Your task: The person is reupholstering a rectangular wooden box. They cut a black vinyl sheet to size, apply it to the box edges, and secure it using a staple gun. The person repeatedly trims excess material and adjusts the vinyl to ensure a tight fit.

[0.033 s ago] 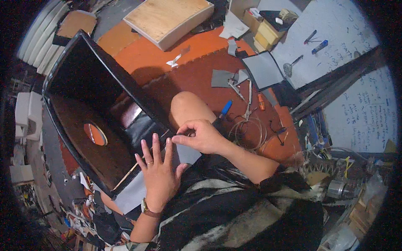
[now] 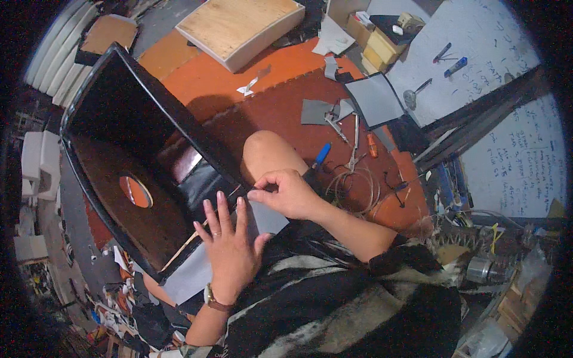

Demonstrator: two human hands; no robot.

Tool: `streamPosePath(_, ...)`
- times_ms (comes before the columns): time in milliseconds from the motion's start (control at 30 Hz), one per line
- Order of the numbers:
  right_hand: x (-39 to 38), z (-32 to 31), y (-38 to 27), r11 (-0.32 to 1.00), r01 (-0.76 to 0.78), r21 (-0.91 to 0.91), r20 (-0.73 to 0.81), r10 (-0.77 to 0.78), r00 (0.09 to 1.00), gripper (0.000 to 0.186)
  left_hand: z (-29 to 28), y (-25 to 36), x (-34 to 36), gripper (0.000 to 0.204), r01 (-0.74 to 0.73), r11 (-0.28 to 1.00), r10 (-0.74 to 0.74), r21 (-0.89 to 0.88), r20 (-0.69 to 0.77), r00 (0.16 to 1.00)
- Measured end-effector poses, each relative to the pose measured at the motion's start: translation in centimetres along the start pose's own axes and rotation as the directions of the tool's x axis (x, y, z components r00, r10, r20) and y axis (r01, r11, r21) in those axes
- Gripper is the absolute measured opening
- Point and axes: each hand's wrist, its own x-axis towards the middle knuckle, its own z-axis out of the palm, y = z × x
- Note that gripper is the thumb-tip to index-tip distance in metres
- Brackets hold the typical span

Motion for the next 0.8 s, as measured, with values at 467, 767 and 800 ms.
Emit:
streamPosePath(467,1.2,-1.1,0.8,0.995,-0.005,0.100,0.043,0.001,0.999,0.019,1.8,2.4,1.1,0.095,0.048,0.991,-0.059,-0.126,-0.084,0.995)
streamPosePath(767,-0.4,-9.9,24.6,0.918,-0.317,-0.238,-0.522,0.154,0.839,0.028,1.4,2.7,1.3,0.096,0.035,0.986,-0.051,-0.165,-0.090,0.995)
streamPosePath(800,-1.8,-8.8,27.3,0.878,-0.377,-0.296,-0.477,0.206,0.854,0.028,1.5,2.7,1.4,0.096,0.046,0.983,-0.062,-0.177,-0.089,0.994)
